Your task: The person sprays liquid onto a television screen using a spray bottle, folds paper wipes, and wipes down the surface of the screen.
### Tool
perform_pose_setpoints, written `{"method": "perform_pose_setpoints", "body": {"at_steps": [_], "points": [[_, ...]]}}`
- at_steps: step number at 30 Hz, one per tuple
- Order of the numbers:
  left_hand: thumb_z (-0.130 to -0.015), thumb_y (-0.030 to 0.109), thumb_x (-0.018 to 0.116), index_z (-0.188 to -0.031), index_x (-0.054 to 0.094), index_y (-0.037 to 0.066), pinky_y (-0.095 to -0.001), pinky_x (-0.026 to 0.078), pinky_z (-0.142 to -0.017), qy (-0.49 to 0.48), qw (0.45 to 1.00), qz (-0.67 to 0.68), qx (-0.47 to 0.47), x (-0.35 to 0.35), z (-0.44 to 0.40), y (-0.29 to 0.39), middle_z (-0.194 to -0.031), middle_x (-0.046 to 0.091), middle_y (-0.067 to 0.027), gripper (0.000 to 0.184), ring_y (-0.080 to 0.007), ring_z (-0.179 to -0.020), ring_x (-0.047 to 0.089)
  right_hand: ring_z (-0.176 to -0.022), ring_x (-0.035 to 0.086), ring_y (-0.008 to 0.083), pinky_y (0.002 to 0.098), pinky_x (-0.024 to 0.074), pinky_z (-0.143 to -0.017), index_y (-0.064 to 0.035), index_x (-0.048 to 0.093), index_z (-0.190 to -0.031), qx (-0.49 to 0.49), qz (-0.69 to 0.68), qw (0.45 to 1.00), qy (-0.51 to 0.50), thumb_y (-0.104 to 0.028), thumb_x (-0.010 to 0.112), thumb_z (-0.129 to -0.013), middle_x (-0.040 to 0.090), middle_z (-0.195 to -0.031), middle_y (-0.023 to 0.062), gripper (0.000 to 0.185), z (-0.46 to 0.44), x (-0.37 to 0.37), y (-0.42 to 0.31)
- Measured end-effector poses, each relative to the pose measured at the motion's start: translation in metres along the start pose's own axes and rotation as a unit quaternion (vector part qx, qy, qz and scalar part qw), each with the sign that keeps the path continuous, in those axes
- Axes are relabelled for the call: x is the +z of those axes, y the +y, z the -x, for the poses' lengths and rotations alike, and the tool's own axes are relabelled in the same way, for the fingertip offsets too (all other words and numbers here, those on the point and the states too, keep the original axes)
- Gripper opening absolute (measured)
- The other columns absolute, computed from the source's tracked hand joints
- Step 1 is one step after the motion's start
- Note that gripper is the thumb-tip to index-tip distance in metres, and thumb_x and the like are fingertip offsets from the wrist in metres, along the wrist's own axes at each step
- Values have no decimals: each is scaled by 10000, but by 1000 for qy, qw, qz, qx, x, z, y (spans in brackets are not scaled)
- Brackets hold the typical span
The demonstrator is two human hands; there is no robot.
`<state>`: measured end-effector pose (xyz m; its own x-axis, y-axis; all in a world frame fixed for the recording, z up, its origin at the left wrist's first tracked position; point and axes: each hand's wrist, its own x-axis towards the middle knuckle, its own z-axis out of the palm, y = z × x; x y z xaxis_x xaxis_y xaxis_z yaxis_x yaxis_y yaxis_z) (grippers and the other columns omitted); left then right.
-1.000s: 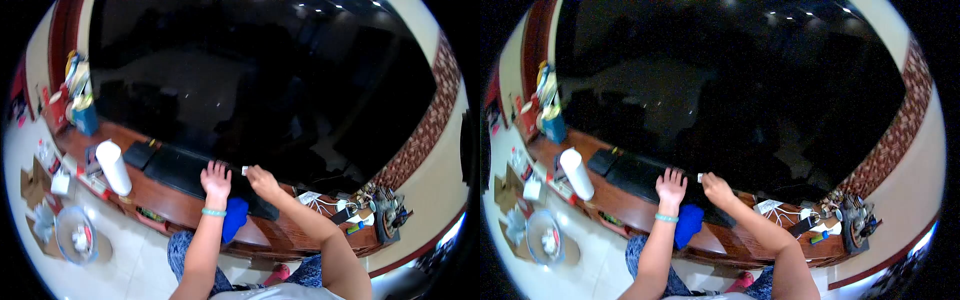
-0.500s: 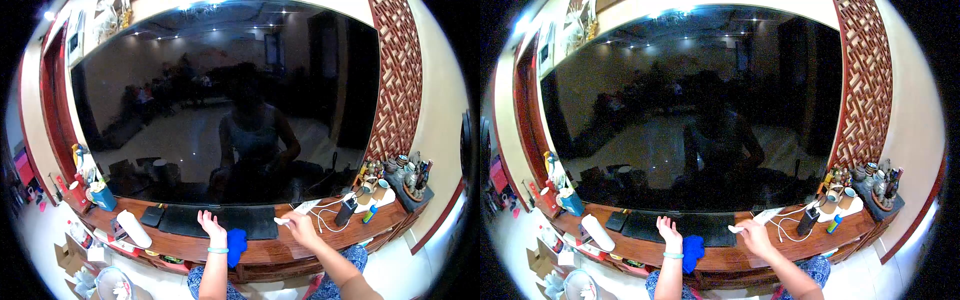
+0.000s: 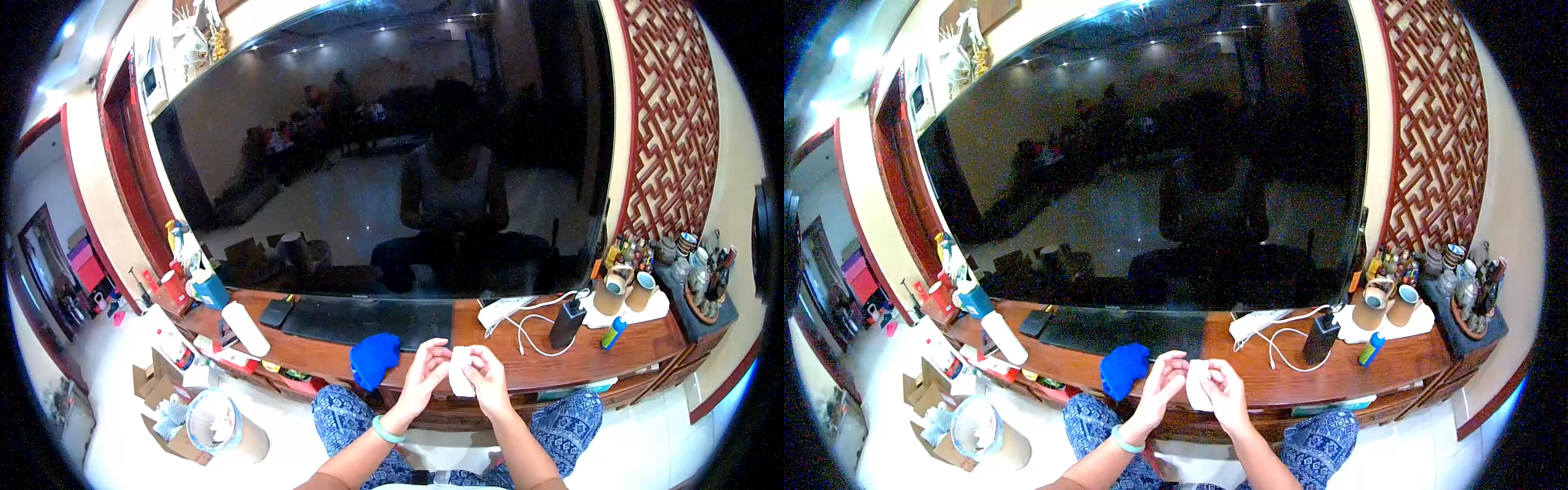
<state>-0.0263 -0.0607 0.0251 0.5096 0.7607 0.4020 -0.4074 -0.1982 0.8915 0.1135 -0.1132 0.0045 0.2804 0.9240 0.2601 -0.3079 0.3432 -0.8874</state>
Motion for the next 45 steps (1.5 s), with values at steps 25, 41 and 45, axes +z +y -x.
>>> {"method": "perform_pose_setpoints", "body": {"at_steps": [25, 41, 45], "points": [[-1001, 137, 405, -1094, 457, 61, -219, 463, -574, 100, 987, -95, 81, 12, -28, 48, -938, 622, -145, 131, -104, -663, 526, -1032, 614, 298, 367, 489, -899, -9, 641, -1108, -328, 387, 862, 4, 16, 630, -776, 652, -1089, 162, 334, -26, -4, -112], [-788, 173, 743, -909, 729, 58, -296, 508, -720, 204, 616, -479, 592, 1, -300, 298, -876, 683, -73, 168, -201, -789, 656, -1115, 574, 262, 352, 416, -966, 58, 559, -1206, -350, 330, 768, 422, -406, 436, -982, 625, -1132, 207, 529, -249, -200, -268], [-752, 140, 774, -945, 734, 59, -264, 513, -700, 97, 575, -441, 682, 71, -346, 291, -888, 679, -69, 213, -158, -770, 644, -891, 561, 193, 351, 427, -851, 93, 629, -1012, -355, 261, 810, 386, -534, 373, -980, 646, -896, 168, 678, -313, -243, -249]]}}
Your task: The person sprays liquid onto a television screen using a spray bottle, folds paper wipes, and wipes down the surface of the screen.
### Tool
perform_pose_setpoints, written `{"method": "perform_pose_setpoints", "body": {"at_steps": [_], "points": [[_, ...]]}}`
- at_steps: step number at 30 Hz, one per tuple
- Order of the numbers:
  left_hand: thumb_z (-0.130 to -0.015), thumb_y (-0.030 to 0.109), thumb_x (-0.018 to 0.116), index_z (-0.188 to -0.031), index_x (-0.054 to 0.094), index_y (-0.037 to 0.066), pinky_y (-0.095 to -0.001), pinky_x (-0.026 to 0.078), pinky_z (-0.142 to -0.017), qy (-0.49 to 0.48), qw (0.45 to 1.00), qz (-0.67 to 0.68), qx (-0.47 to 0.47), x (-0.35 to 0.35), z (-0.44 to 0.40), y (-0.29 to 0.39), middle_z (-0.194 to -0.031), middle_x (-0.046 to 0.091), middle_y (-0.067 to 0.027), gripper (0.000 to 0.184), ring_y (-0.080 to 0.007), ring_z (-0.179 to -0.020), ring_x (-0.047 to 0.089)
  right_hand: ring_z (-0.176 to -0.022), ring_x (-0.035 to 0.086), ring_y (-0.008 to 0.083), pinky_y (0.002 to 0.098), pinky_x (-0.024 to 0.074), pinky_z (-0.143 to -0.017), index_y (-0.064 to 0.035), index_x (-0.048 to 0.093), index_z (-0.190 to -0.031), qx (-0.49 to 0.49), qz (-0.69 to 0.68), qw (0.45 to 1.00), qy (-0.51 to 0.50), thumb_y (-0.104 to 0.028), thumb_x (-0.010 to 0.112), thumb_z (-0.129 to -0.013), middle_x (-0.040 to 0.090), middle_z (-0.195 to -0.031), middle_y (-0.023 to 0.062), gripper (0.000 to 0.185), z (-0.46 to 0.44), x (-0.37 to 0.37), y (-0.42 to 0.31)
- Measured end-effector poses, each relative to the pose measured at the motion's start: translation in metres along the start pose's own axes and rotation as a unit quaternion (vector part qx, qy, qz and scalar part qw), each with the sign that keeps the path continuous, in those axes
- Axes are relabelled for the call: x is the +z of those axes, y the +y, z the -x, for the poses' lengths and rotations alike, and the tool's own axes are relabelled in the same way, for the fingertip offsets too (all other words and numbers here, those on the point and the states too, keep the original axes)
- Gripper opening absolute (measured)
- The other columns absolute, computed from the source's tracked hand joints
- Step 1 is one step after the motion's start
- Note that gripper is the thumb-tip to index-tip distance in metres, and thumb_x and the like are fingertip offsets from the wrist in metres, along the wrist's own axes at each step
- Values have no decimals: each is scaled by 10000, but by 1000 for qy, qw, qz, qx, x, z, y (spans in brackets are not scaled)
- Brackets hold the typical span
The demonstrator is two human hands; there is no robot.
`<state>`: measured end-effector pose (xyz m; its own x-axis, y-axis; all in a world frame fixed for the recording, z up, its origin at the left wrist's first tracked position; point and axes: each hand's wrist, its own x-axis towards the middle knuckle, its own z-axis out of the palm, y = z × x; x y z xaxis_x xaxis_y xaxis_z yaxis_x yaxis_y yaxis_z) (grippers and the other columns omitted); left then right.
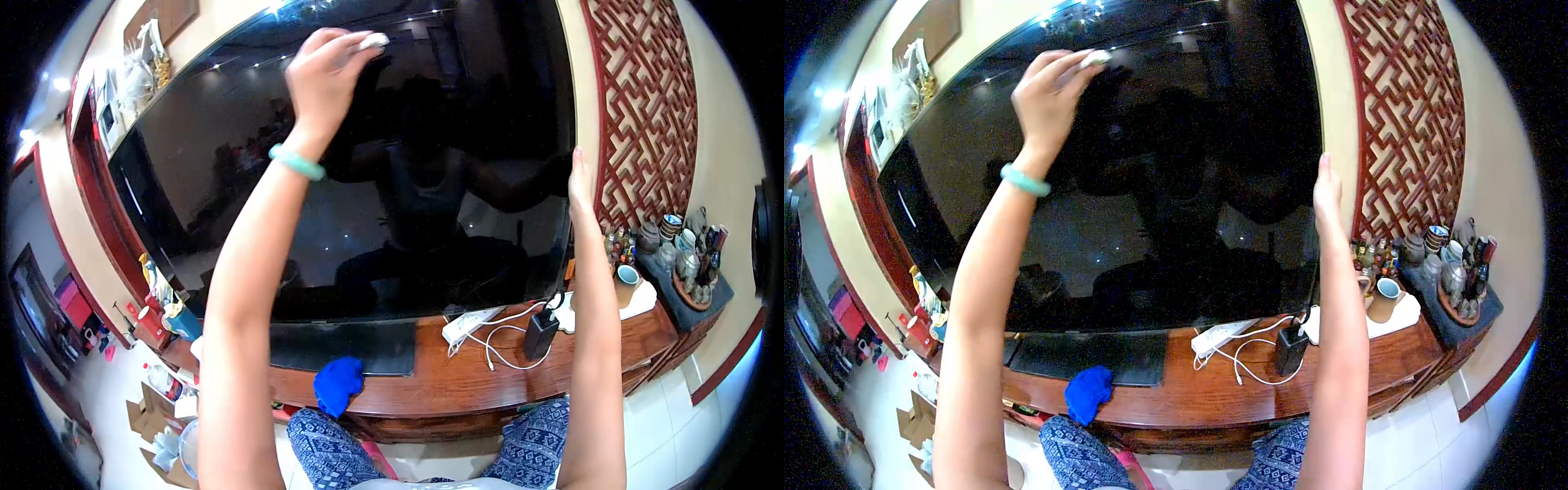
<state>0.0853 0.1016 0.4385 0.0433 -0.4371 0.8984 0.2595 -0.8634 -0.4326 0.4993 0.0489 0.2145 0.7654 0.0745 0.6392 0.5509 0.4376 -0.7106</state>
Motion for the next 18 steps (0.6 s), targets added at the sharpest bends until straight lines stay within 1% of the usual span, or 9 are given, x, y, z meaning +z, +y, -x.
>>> {"method": "perform_pose_setpoints", "body": {"at_steps": [2, 3, 4, 6, 7, 10, 11, 17, 18], "points": [[-763, 160, 763, -945, 735, 77, -265, 500, -672, 5, 999, 9, 49, 46, -10, 2, -862, 659, -60, 201, -165, -738, 630, -855, 547, 201, 364, 426, -831, 92, 625, -1010, 51, 9, 998, -26, -559, 373, -971, 631, -883, 158, 699, 13, -12, -27], [-767, 172, 759, -944, 737, 86, -273, 498, -666, -4, 999, 10, 30, 63, -13, 13, -854, 645, -60, 198, -174, -730, 624, -819, 541, 205, 375, 430, -804, 97, 618, -994, 36, 31, 999, -2, -580, 364, -964, 618, -832, 155, 724, 19, -11, -35], [-770, 185, 756, -943, 738, 96, -282, 495, -660, -13, 1000, 11, 13, 77, -16, 21, -845, 632, -59, 195, -184, -721, 617, -760, 516, 202, 387, 428, -752, 96, 614, -906, -1, 7, 998, 63, -596, 352, -960, 583, -750, 136, 742, 18, 0, -25], [-776, 209, 749, -930, 739, 97, -298, 495, -658, -27, 999, -26, 32, 101, -11, 24, -844, 612, -56, 190, -205, -713, 610, -693, 485, 198, 400, 414, -690, 84, 580, -783, 63, 51, 996, -26, -610, 344, -956, 539, -667, 110, 753, 10, -12, -15], [-775, 201, 741, -928, 737, 99, -314, 500, -674, -5, 997, -28, 67, 112, -6, 18, -847, 613, -49, 184, -218, -740, 611, -660, 473, 187, 398, 404, -659, 68, 536, -710, 34, 15, 999, 0, -612, 339, -957, 522, -632, 97, 750, 17, -8, -24], [-752, 136, 735, -953, 735, 123, -337, 502, -710, 1, 994, -67, 85, 122, 12, 13, -863, 621, -47, 202, -226, -805, 610, -634, 453, 182, 391, 393, -639, 61, 521, -703, 17, 21, 1000, 4, -605, 340, -961, 503, -615, 92, 737, 18, -8, -27], [-752, 136, 735, -953, 735, 123, -337, 502, -710, -2, 994, -66, 88, 123, 16, 14, -863, 621, -47, 202, -226, -805, 610, -656, 452, 164, 367, 392, -646, 60, 537, -711, 29, 16, 999, -18, -606, 345, -961, 512, -642, 75, 736, 18, -11, -25], [-748, 46, 714, -960, 733, 124, -328, 509, -702, -29, 999, -27, 38, 115, 45, 34, -889, 637, -55, 227, -235, -796, 619, -679, 405, 128, 328, 376, -653, 16, 511, -678, 23, -62, 997, -26, -620, 366, -952, 482, -676, 8, 708, 26, -11, -35], [-739, 31, 711, -951, 729, 112, -331, 510, -707, -34, 998, -9, 50, 115, 52, 36, -885, 638, -62, 228, -239, -796, 621, -679, 405, 128, 328, 376, -653, 16, 511, -678, 25, -62, 997, -27, -620, 366, -952, 482, -676, 8, 708, 27, -10, -33]]}}
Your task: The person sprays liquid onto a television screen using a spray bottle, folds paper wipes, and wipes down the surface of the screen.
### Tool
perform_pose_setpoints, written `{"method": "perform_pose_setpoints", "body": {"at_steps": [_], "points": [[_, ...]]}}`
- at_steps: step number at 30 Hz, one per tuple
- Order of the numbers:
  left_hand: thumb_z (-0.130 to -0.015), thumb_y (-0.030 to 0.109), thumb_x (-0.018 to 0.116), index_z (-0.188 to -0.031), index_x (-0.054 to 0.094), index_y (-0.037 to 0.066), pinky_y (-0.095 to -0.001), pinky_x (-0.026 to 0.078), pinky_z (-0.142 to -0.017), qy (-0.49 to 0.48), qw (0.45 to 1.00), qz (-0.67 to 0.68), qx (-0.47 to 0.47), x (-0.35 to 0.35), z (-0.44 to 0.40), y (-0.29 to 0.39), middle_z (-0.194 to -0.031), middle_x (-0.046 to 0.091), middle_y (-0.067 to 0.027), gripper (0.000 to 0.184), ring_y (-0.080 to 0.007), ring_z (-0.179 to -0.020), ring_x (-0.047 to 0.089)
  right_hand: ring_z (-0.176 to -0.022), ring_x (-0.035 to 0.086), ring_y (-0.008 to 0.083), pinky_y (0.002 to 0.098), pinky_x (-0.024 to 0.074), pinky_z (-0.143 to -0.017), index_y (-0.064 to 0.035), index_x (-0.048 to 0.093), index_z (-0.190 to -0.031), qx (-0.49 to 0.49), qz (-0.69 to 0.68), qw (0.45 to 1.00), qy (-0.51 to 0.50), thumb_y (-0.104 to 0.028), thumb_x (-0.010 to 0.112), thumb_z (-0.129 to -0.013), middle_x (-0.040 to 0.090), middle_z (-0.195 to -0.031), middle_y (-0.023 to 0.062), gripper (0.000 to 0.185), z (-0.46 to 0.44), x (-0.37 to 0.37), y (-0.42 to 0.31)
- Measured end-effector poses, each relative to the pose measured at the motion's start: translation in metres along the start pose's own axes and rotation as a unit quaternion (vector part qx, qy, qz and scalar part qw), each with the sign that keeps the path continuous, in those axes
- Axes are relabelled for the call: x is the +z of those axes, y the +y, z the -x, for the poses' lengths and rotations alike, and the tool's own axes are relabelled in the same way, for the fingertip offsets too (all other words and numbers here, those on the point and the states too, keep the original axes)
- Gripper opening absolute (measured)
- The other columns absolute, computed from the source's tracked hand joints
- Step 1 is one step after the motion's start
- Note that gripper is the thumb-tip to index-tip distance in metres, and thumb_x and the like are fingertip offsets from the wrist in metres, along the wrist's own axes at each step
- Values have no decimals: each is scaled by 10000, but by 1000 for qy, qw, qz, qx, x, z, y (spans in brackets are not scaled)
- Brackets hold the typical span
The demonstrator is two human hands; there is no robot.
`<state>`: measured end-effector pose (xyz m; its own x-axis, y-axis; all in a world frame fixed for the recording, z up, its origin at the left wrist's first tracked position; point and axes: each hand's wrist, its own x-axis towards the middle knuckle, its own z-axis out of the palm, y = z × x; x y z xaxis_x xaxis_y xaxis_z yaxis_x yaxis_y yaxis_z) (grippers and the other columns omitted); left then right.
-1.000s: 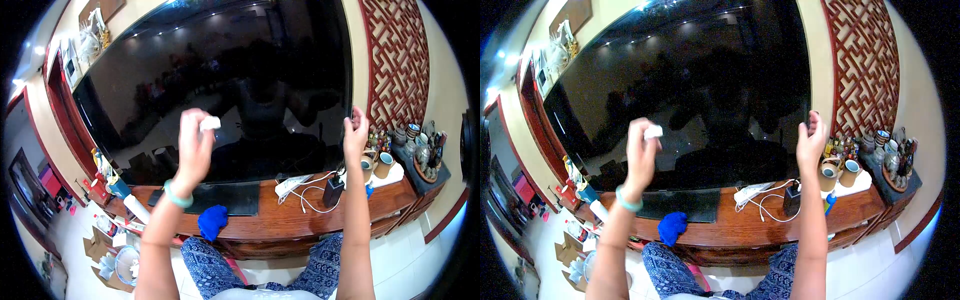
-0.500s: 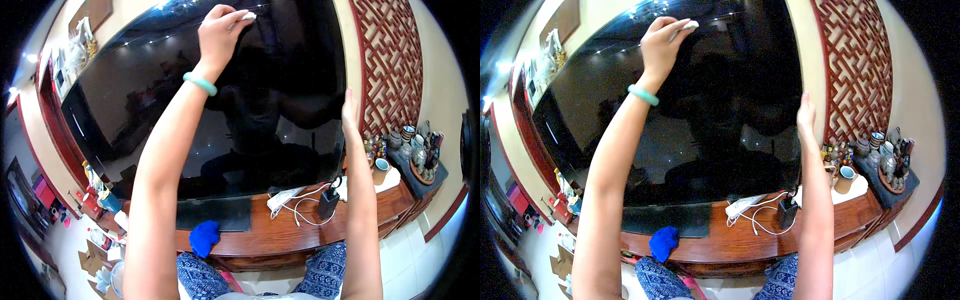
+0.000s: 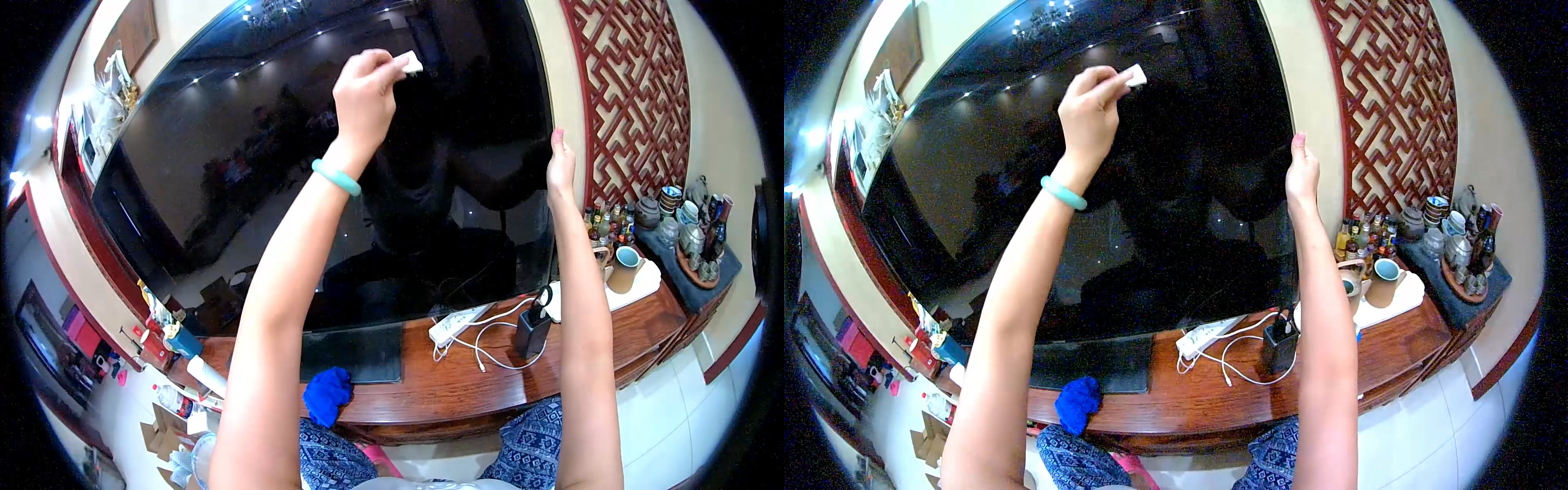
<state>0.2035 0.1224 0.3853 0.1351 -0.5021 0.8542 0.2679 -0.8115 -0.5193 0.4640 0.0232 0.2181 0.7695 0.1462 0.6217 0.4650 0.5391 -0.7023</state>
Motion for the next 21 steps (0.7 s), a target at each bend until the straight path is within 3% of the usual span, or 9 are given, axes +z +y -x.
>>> {"method": "perform_pose_setpoints", "body": {"at_steps": [8, 12, 14, 15, 18, 21], "points": [[-690, -64, 685, -924, 712, 61, -331, 538, -696, -119, 988, 97, -1, -16, 75, 44, -898, 633, -94, 267, -258, -810, 626, -664, 353, 114, 310, 338, -624, -20, 471, -659, -15, -50, 998, 34, -616, 379, -951, 420, -664, -20, 670, 0, 7, 1], [-698, -35, 651, -976, 680, 33, -339, 534, -705, -208, 970, 72, 104, -29, 64, 41, -906, 604, -105, 288, -256, -847, 605, -663, 345, 115, 313, 333, -621, -23, 448, -647, -3, -34, 999, 5, -622, 373, -950, 407, -657, -18, 675, -2, 2, -2], [-700, -28, 635, -954, 670, 14, -350, 529, -720, -182, 970, 48, 157, -25, 42, 24, -894, 596, -117, 260, -273, -845, 600, -663, 347, 117, 313, 334, -620, -14, 449, -649, 2, -9, 1000, 12, -627, 366, -949, 407, -655, -14, 687, -5, 3, 7], [-714, -38, 636, -951, 675, 32, -366, 525, -731, -118, 980, 47, 152, -19, 26, 11, -889, 596, -127, 251, -287, -836, 598, -663, 347, 117, 313, 334, -620, -14, 449, -649, 1, -11, 1000, 13, -627, 366, -949, 407, -655, -14, 687, -8, 2, 11], [-769, -5, 639, -912, 692, 44, -372, 491, -709, 5, 998, -30, 63, -8, -23, -26, -856, 589, -107, 159, -297, -805, 584, -662, 346, 120, 312, 335, -618, 1, 479, -670, 13, 16, 1000, -2, -631, 354, -950, 403, -651, -7, 702, -10, 0, 16], [-772, 2, 677, -902, 711, 51, -345, 509, -678, 26, 999, -34, 5, 2, -31, -20, -875, 622, -88, 142, -256, -766, 618, -669, 369, 131, 322, 350, -631, 17, 496, -689, 8, -5, 1000, 15, -627, 351, -952, 433, -653, 10, 711, -3, 4, 5]]}}
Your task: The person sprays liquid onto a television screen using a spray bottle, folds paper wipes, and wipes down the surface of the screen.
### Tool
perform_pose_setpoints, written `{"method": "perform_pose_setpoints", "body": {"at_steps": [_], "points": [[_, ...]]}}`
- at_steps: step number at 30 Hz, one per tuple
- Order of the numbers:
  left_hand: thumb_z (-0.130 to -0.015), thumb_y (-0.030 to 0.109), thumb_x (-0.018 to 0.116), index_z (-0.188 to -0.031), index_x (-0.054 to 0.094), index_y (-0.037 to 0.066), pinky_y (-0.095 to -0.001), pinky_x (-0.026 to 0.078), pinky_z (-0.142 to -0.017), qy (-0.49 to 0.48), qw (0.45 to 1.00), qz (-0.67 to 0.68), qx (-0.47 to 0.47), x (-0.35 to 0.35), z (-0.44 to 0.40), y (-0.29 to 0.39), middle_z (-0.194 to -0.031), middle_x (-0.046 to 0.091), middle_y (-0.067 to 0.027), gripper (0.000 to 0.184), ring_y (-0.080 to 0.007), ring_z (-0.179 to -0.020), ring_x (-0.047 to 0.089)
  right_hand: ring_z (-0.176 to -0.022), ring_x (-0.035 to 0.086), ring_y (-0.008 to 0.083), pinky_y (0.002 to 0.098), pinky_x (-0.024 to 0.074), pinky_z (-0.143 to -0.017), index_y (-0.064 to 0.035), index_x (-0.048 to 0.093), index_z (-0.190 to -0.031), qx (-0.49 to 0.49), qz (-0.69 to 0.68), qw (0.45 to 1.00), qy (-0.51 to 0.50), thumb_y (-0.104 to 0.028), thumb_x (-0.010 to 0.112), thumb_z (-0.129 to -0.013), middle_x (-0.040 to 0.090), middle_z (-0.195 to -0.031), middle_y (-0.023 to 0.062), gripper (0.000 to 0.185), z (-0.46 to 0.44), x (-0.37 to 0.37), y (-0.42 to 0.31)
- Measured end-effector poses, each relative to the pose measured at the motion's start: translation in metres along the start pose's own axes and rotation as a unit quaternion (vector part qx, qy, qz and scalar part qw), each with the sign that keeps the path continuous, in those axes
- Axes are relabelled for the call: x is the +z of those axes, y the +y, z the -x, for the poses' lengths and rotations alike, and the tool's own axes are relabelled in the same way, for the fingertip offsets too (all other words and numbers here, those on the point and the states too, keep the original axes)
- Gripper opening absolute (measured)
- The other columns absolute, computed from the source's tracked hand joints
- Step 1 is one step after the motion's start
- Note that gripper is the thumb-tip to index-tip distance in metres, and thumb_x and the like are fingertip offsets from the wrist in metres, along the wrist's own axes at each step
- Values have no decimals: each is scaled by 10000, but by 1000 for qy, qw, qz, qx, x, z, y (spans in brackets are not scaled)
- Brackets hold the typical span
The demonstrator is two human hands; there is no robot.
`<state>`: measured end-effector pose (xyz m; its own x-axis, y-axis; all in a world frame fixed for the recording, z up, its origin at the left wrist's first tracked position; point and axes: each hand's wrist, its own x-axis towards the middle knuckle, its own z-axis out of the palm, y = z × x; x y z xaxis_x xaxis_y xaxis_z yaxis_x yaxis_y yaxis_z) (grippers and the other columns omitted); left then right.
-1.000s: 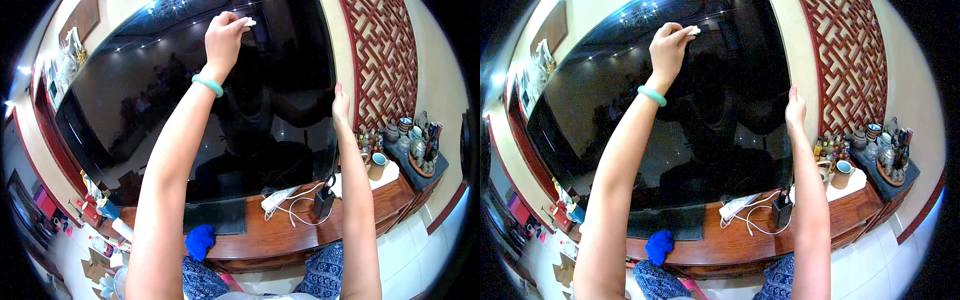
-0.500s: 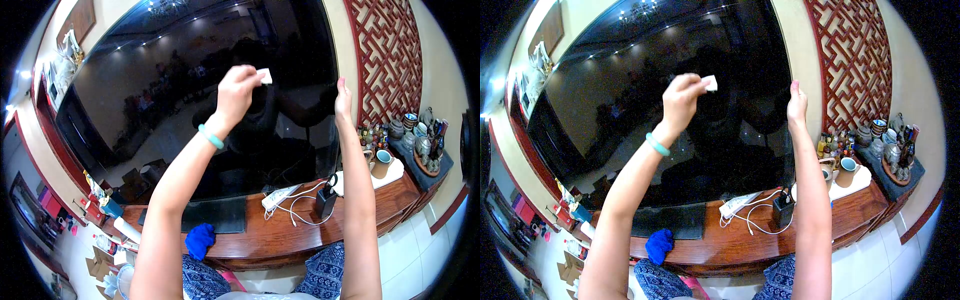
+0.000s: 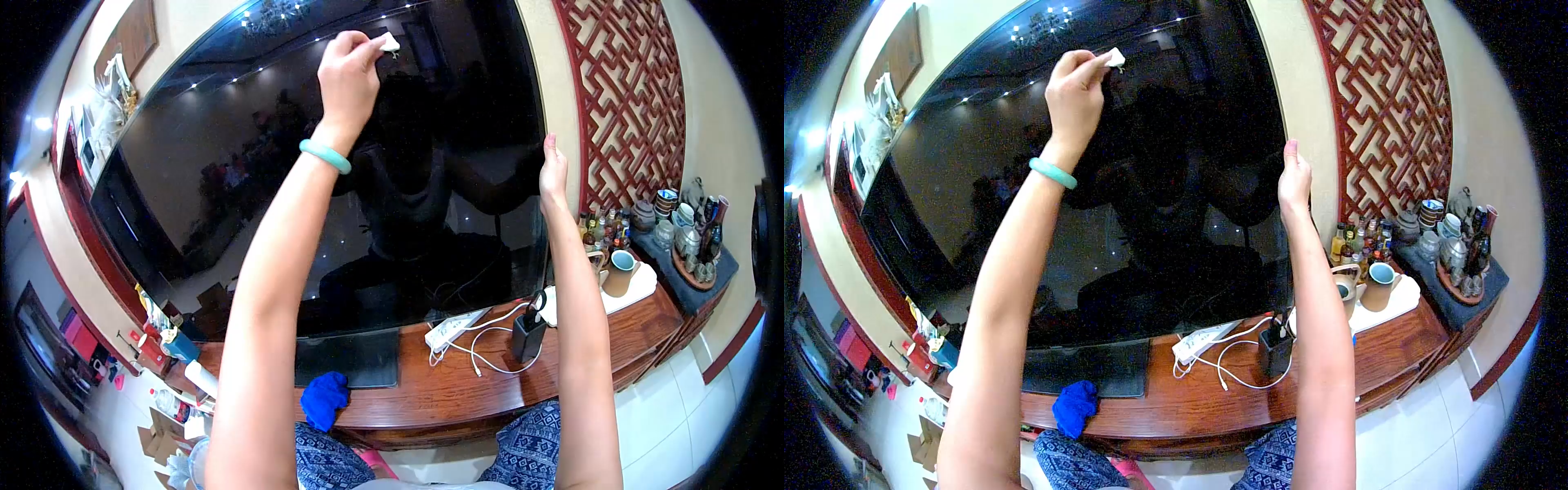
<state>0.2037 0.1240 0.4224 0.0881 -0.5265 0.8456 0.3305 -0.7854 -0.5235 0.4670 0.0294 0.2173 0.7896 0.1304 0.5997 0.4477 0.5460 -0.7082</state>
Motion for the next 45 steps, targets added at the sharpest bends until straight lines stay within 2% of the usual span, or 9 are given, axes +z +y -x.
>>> {"method": "perform_pose_setpoints", "body": {"at_steps": [9, 17, 24, 27, 29, 33, 35, 41, 45], "points": [[-705, -99, 626, -984, 682, 38, -362, 522, -736, -180, 973, 110, 94, -22, 62, 43, -919, 612, -118, 315, -284, -850, 609, -691, 429, 164, 358, 395, -691, 62, 554, -761, -9, 16, 1000, -1, -621, 331, -959, 509, -680, 46, 745, 1, 0, -4], [-798, 39, 674, -938, 701, 46, -360, 511, -678, -33, 999, -11, 14, -3, 9, 8, -878, 617, -111, 142, -278, -760, 619, -818, 559, 223, 366, 429, -822, 100, 632, -971, 11, 38, 999, -29, -633, 320, -950, 644, -826, 169, 797, -5, -3, 7], [-765, -21, 639, -981, 653, 27, -348, 509, -730, -214, 962, 78, 151, -13, 39, 34, -900, 577, -99, 222, -266, -832, 584, -785, 539, 229, 379, 426, -805, 102, 623, -943, 0, 32, 999, 5, -632, 321, -951, 619, -794, 162, 793, 2, 1, -2], [-773, -3, 642, -942, 657, 32, -371, 508, -729, -138, 978, 33, 153, -7, 8, 12, -902, 592, -116, 173, -293, -830, 594, -786, 541, 229, 376, 427, -804, 99, 624, -948, -3, 31, 1000, -1, -638, 319, -948, 621, -797, 162, 798, 0, 0, -1], [-824, 40, 639, -918, 665, 8, -376, 510, -706, -86, 993, 32, 75, -1, -5, 5, -894, 602, -125, 103, -304, -796, 608, -824, 459, 131, 292, 395, -811, 101, 608, -984, 51, 28, 997, -40, -583, 370, -969, 557, -859, 44, 724, 3, -4, -9], [-826, 45, 646, -898, 669, -1, -369, 513, -701, -68, 996, 58, 26, 4, 13, 24, -895, 610, -129, 88, -305, -787, 618, -804, 446, 118, 287, 395, -793, 94, 616, -973, 39, 23, 998, -35, -571, 369, -975, 545, -836, 34, 709, 2, -3, -4], [-796, 28, 660, -895, 654, 9, -369, 513, -722, -134, 985, 96, 56, 1, 32, 36, -906, 607, -129, 101, -299, -821, 614, -802, 564, 245, 380, 428, -806, 108, 625, -992, -3, 37, 999, -4, -655, 315, -938, 632, -806, 167, 826, -1, 0, 4], [-800, 55, 648, -917, 643, 48, -353, 495, -709, -290, 940, 159, 85, -17, 76, 61, -887, 576, -84, 118, -262, -817, 570, -825, 578, 279, 391, 424, -822, 105, 624, -1014, 35, 61, 997, -13, -649, 325, -939, 637, -835, 192, 814, -1, -2, -2], [-776, 16, 658, -964, 668, 50, -333, 512, -727, -285, 932, 188, 118, -38, 77, 51, -920, 606, -95, 191, -262, -860, 597, -872, 598, 285, 392, 423, -849, 92, 628, -1031, 56, 56, 996, -46, -633, 328, -945, 654, -887, 218, 789, -8, -3, 7]]}}
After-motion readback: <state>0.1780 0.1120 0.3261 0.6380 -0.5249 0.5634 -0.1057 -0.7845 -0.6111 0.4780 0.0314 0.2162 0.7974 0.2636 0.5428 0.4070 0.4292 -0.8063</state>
